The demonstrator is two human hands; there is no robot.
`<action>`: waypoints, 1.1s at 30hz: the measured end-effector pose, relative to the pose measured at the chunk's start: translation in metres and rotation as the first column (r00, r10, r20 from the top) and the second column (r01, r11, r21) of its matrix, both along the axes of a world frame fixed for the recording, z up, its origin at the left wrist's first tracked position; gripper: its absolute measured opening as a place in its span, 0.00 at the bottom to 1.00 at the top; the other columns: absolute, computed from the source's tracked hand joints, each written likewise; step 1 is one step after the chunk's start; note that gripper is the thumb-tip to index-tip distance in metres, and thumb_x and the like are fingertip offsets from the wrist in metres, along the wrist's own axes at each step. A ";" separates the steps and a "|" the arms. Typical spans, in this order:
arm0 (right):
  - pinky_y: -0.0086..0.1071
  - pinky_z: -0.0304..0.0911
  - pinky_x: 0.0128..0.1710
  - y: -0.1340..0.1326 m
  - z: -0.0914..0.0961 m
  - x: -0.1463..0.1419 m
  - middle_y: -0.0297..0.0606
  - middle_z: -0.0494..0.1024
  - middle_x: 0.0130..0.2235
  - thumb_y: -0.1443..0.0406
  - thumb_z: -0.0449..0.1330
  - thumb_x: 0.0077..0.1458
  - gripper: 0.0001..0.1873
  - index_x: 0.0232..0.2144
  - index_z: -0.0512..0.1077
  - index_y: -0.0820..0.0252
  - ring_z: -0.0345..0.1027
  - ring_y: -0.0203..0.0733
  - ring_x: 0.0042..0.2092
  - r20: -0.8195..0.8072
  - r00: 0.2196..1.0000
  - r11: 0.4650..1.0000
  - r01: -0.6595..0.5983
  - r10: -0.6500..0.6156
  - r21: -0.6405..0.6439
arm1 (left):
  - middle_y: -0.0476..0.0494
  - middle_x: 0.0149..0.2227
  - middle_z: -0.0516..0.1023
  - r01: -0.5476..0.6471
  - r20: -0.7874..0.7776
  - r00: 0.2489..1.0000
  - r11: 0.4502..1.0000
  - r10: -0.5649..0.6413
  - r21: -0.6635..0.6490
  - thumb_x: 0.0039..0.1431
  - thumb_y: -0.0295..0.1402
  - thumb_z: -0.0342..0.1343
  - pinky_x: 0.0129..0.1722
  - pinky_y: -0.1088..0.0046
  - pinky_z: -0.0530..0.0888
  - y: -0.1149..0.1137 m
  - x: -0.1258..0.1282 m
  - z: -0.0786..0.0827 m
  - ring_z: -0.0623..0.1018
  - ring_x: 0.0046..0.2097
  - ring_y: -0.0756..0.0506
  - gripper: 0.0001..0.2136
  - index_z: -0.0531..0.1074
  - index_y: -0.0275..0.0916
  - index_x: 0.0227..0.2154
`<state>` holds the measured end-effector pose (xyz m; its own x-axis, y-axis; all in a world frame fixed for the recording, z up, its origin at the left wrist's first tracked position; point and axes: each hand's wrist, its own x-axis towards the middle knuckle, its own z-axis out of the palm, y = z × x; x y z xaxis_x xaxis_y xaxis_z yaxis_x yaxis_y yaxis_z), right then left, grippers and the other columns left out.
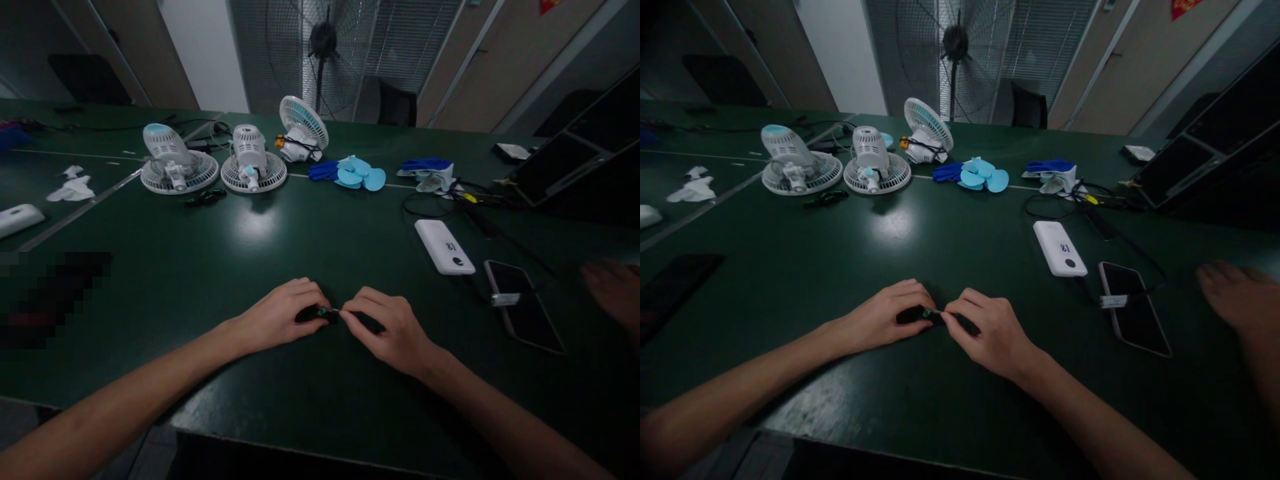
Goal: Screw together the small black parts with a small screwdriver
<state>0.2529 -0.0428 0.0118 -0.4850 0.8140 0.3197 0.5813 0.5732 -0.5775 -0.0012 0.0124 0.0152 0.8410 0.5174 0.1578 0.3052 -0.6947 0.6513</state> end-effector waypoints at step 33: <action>0.32 0.65 0.34 -0.001 -0.002 0.017 0.38 0.78 0.38 0.64 0.57 0.69 0.09 0.42 0.78 0.60 0.71 0.37 0.35 0.026 0.999 1.000 -0.027 0.027 0.002 | 0.39 0.52 0.74 -0.008 -0.151 0.988 0.976 0.042 0.217 0.74 0.33 0.47 0.55 0.62 0.69 0.009 -0.043 -0.001 0.73 0.52 0.42 0.14 0.71 0.43 0.57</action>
